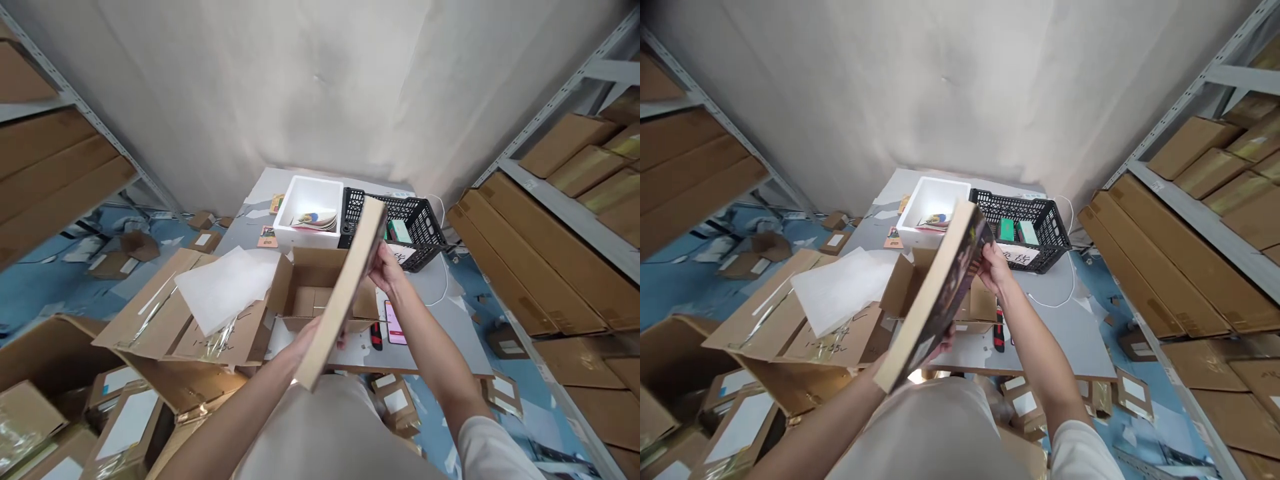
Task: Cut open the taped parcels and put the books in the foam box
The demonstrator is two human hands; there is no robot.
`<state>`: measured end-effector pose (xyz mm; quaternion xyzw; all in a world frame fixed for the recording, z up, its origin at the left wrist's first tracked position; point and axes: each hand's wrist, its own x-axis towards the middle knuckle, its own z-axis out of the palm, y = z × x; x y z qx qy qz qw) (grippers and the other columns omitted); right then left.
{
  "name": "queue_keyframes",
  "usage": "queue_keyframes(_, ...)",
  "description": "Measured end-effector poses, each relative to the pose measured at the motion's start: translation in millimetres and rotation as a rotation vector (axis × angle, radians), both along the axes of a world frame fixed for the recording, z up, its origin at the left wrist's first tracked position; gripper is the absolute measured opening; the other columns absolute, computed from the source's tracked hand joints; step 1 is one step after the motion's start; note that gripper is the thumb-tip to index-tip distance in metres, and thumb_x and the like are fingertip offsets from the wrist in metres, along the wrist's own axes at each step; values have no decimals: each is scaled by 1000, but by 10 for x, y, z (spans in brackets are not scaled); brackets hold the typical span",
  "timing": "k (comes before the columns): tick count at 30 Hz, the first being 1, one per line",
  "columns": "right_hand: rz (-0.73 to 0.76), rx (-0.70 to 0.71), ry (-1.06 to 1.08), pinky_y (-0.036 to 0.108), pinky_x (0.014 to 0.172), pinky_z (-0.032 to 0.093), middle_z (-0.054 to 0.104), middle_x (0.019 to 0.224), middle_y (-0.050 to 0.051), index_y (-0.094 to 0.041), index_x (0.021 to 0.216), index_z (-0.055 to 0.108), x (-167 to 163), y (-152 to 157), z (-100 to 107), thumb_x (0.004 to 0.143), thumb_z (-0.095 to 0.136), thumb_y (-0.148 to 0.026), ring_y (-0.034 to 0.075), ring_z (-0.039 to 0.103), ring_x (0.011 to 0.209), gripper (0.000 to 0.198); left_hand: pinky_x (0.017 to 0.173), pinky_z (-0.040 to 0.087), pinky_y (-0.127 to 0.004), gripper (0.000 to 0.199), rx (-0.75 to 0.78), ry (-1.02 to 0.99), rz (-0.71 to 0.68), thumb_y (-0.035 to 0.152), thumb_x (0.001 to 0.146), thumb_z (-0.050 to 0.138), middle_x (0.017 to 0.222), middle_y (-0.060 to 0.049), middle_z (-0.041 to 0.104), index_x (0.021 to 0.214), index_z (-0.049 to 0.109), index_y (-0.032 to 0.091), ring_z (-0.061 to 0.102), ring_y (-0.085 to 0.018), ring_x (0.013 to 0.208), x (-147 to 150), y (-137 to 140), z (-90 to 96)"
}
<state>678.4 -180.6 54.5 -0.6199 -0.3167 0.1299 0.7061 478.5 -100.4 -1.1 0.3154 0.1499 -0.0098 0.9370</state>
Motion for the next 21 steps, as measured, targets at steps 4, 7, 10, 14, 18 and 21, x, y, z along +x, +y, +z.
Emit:
queue_keyframes(4,-63,109,164,39,78,54,70,96,5,-25,101,58,120,-109,-54,73,56,-65,22,64,94,49,98,39,-48,77,-70,-174,66,75,68,51,124,-12,59,123,55,21,50,-31,118,-112,73,49)
queue_keyframes(7,-118,160,280,38,78,55,70,92,3,-24,97,57,184,-183,-83,70,64,-60,22,65,92,46,96,42,-47,76,103,-142,205,67,61,66,121,-12,60,120,56,21,51,-32,117,-210,156,-38)
queue_keyframes(10,-143,165,296,36,77,55,69,92,1,-25,93,54,202,-222,-96,70,66,-56,21,65,91,41,93,45,-38,56,427,0,373,40,61,79,113,-9,64,110,59,20,56,-26,110,-222,141,-155)
queue_keyframes(14,-116,157,278,34,76,54,68,92,0,-25,90,52,202,-249,-96,73,64,-53,20,64,92,34,85,49,-31,42,606,160,465,37,71,71,109,-9,66,107,61,18,59,-23,104,-201,61,-273)
queue_keyframes(18,-57,126,234,36,77,54,68,95,1,-26,92,55,200,-288,-94,75,61,-55,21,64,93,34,67,53,-26,48,543,171,486,42,73,68,109,-7,65,114,57,20,63,-20,91,-223,36,-344)
queue_keyframes(21,-18,113,238,39,80,53,68,95,2,-26,98,59,148,-343,-47,77,59,-56,22,63,96,36,62,53,-25,46,475,177,476,42,71,70,100,-5,67,110,59,21,63,-18,83,-233,48,-335)
